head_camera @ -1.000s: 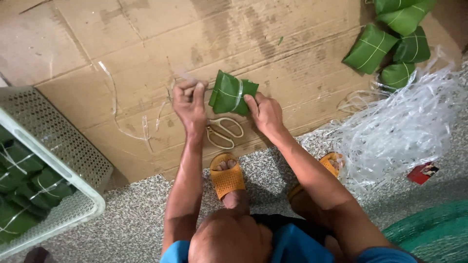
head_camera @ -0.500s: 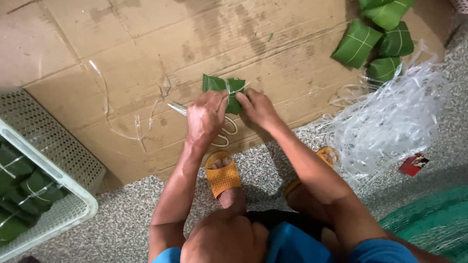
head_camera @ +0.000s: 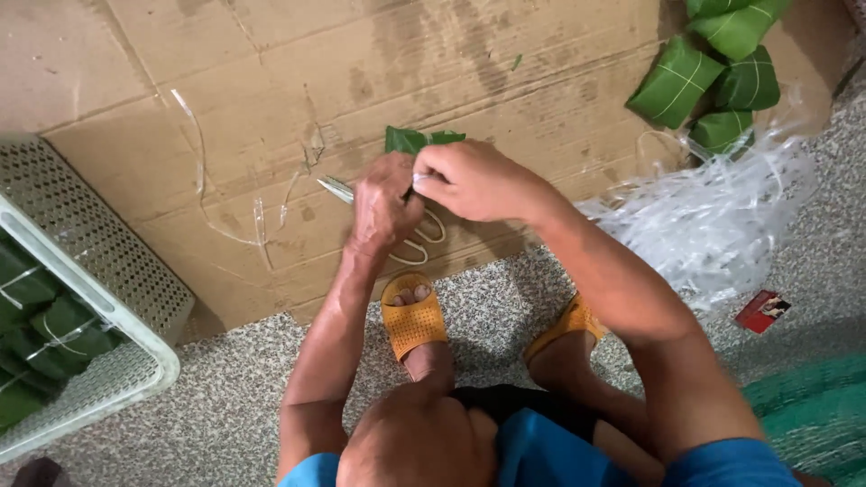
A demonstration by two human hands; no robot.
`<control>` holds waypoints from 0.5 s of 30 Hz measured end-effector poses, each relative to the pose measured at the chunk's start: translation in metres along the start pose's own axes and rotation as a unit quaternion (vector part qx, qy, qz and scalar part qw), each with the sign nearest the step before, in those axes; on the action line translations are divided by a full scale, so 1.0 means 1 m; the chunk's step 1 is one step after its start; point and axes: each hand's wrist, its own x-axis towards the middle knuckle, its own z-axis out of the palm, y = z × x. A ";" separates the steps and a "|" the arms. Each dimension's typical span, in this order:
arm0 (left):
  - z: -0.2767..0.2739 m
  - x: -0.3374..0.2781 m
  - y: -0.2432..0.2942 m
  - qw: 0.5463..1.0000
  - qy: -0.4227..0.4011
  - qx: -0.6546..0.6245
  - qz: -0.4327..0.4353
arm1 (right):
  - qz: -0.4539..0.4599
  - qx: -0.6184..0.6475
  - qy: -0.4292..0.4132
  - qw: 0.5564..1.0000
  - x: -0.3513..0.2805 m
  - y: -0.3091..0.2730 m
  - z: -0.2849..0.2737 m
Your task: The person uses plastic string and shears to secure small green leaf-wrapped parcels, tying the string around them and trimming the excess.
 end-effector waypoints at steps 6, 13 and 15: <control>-0.017 0.002 0.003 0.997 -0.071 -0.038 -0.015 | 0.043 -0.035 -0.061 0.997 0.008 -0.007 0.005; -0.020 0.010 0.011 0.996 -0.086 -0.020 -0.017 | 0.357 -0.085 -0.116 0.923 -0.033 -0.065 -0.111; -0.017 0.004 -0.001 0.992 -0.100 -0.046 -0.060 | 0.290 -0.144 0.058 0.944 -0.060 -0.007 -0.135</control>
